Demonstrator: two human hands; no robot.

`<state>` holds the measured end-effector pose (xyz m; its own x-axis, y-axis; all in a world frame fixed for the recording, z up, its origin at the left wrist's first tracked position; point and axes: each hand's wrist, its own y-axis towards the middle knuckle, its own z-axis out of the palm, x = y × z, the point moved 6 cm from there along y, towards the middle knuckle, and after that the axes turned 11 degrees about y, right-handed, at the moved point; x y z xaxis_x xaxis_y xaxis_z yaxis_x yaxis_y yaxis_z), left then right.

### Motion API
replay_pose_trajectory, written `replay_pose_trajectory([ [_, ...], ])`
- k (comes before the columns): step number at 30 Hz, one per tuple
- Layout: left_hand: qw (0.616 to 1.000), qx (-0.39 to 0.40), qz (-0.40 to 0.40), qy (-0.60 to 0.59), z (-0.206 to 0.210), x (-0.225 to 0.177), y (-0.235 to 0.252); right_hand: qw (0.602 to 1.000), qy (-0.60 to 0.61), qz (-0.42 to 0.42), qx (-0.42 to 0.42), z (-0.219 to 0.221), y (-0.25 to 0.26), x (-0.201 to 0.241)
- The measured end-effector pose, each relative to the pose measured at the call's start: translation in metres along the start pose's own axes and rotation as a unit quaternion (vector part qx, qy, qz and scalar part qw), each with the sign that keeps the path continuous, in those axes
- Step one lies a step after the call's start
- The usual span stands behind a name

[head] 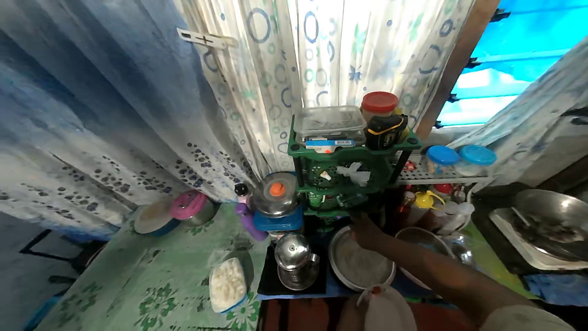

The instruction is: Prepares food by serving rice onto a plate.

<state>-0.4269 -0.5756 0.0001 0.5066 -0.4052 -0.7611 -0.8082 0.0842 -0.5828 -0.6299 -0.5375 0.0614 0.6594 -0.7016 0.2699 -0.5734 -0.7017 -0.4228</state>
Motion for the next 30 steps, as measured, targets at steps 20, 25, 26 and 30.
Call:
replay_pose_trajectory([
  [20,1.0,-0.016,-0.001,-0.016,0.007,-0.002,0.006,0.994,0.005,0.022,0.108,0.017,-0.012,-0.029],
  [25,1.0,-0.015,-0.009,-0.005,0.01,0.003,0.008,0.99,0.018,0.038,0.131,0.019,-0.021,-0.03],
  [26,1.0,-0.016,-0.008,-0.007,0.011,0.006,0.01,0.99,0.021,0.04,0.134,0.02,-0.022,-0.03],
  [30,1.0,-0.024,-0.002,-0.012,0.013,0.007,0.011,0.992,0.044,0.029,0.117,0.03,-0.023,-0.04],
])
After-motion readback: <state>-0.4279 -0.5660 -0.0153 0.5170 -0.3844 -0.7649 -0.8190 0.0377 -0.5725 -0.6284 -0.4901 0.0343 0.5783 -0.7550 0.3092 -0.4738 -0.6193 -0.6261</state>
